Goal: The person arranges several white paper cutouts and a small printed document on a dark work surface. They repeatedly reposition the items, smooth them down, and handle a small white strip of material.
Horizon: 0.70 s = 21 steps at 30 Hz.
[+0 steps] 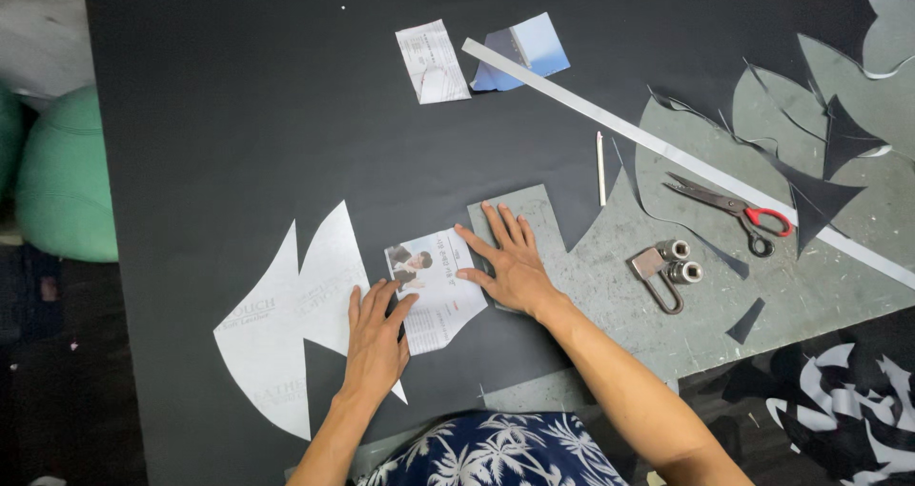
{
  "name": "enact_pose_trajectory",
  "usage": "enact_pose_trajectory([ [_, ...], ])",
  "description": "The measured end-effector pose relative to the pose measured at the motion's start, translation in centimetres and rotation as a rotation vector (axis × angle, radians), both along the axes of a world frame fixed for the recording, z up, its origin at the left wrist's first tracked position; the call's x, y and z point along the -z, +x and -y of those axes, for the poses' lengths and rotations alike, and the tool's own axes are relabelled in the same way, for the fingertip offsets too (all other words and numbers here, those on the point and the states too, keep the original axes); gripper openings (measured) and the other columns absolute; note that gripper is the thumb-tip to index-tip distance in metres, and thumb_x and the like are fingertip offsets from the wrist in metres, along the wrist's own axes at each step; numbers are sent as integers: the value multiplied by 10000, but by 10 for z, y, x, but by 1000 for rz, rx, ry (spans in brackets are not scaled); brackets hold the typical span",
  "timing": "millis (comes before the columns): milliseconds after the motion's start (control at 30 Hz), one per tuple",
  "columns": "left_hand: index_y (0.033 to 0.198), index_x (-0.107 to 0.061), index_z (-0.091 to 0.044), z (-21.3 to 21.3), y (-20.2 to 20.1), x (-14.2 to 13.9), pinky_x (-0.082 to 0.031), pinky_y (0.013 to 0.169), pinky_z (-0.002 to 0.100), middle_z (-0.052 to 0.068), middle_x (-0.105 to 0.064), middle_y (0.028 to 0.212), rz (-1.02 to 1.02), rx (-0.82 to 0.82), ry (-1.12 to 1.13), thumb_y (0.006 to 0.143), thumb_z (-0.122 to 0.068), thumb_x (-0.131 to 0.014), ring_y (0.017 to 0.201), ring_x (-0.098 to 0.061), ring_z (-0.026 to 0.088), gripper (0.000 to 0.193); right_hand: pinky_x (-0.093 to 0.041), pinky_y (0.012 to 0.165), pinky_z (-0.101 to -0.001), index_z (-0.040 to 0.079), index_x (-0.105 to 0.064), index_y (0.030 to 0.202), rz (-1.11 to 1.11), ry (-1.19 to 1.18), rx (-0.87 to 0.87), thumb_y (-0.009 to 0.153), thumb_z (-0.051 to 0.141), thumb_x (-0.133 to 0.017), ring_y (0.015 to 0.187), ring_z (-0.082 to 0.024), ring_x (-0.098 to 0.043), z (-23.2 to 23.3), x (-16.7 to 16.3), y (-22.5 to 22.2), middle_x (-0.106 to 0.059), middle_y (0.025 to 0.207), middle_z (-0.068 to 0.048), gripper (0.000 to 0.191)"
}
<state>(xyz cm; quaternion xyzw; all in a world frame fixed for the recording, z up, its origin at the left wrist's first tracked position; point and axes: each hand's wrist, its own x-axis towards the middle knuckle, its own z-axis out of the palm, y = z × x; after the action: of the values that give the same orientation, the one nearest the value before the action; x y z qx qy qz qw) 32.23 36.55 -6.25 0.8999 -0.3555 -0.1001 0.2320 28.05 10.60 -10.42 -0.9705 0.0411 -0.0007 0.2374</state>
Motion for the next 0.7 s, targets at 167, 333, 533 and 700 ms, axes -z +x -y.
enact_pose_trajectory([
  [167, 1228, -675, -52, 4, 5, 3, -208, 1228, 578, 164, -537, 1376, 3, -23, -43, 663, 67, -768, 1364, -432, 362, 585, -80, 1235, -572, 358, -463, 1525, 6, -1, 7, 892, 623, -627, 1554, -401, -87, 1, 3, 1, -167, 1685, -163, 705],
  [333, 1267, -663, -68, 6, 7, -8, -184, 1212, 576, 169, -511, 1401, -101, -12, -2, 629, 3, -821, 1365, -403, 363, 660, -59, 1237, -563, 364, -462, 1527, -10, 16, 11, 902, 627, -609, 1559, -388, -61, 2, 5, 0, -157, 1690, -154, 694],
  [533, 1335, -684, -177, 5, 6, -24, -129, 1207, 564, 196, -408, 1544, -169, 66, 122, 653, -41, -842, 1476, -305, 378, 713, -37, 1242, -547, 359, -460, 1525, -22, 52, 15, 903, 615, -618, 1562, -377, -35, 3, 2, 0, -134, 1696, -149, 690],
  [700, 1161, -755, -151, -2, 2, -30, -191, 1204, 538, 160, -482, 1460, -165, 97, -11, 746, -33, -795, 1413, -367, 354, 433, -38, 1244, -540, 357, -457, 1532, -12, 61, 18, 914, 595, -617, 1565, -374, -38, 3, 0, -1, -131, 1700, -144, 682],
])
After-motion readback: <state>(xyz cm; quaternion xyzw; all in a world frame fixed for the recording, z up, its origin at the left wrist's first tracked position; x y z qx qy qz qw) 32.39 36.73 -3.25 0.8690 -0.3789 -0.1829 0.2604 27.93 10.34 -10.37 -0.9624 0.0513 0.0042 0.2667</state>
